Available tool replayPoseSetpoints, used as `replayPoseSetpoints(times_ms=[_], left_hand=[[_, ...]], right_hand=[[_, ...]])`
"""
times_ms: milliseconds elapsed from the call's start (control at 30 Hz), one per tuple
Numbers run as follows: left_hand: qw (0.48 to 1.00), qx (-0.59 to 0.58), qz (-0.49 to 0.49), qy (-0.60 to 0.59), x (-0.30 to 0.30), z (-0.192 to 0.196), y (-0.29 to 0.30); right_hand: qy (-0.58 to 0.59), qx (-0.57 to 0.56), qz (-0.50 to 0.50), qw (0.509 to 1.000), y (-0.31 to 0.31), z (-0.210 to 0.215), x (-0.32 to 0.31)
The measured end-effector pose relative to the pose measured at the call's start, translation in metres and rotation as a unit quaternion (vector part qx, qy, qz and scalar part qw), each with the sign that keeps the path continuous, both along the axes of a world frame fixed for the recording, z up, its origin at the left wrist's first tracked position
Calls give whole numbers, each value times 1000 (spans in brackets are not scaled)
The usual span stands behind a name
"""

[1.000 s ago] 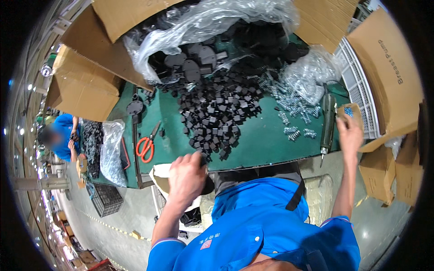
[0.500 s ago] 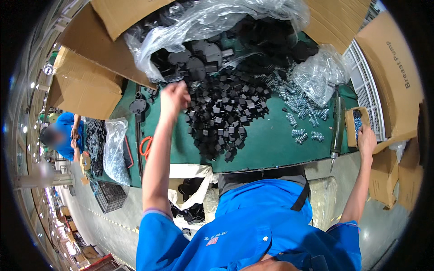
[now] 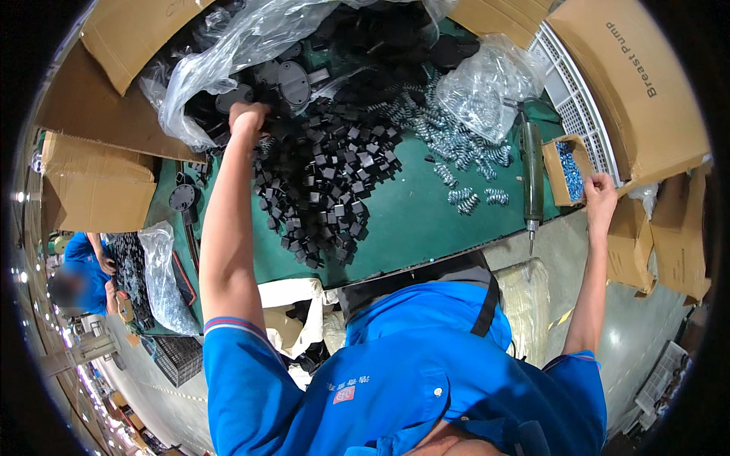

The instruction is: The person repeatedly picks small black plastic components and metal springs from a table, inserts them into a circular black housing, and uses a green electric screwdriver to fasten them. The person places the assembled units into a white tote bag and continues the cycle with additional parts.

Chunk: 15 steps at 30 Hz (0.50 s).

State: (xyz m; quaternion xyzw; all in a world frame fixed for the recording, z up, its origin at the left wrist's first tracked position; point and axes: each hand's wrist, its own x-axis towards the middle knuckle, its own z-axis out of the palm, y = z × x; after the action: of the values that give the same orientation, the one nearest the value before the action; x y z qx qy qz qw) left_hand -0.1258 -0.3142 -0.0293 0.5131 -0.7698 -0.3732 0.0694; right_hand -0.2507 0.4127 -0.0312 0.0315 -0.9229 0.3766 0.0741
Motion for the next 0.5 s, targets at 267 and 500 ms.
replayPoseSetpoints(times_ms=[267, 500], left_hand=[[929, 100, -163, 316, 105, 81, 225], [915, 227, -260, 210, 128, 9, 344]], right_hand=[[-196, -340, -29, 919, 29, 2, 99], [-323, -307, -13, 895, -1, -26, 169]])
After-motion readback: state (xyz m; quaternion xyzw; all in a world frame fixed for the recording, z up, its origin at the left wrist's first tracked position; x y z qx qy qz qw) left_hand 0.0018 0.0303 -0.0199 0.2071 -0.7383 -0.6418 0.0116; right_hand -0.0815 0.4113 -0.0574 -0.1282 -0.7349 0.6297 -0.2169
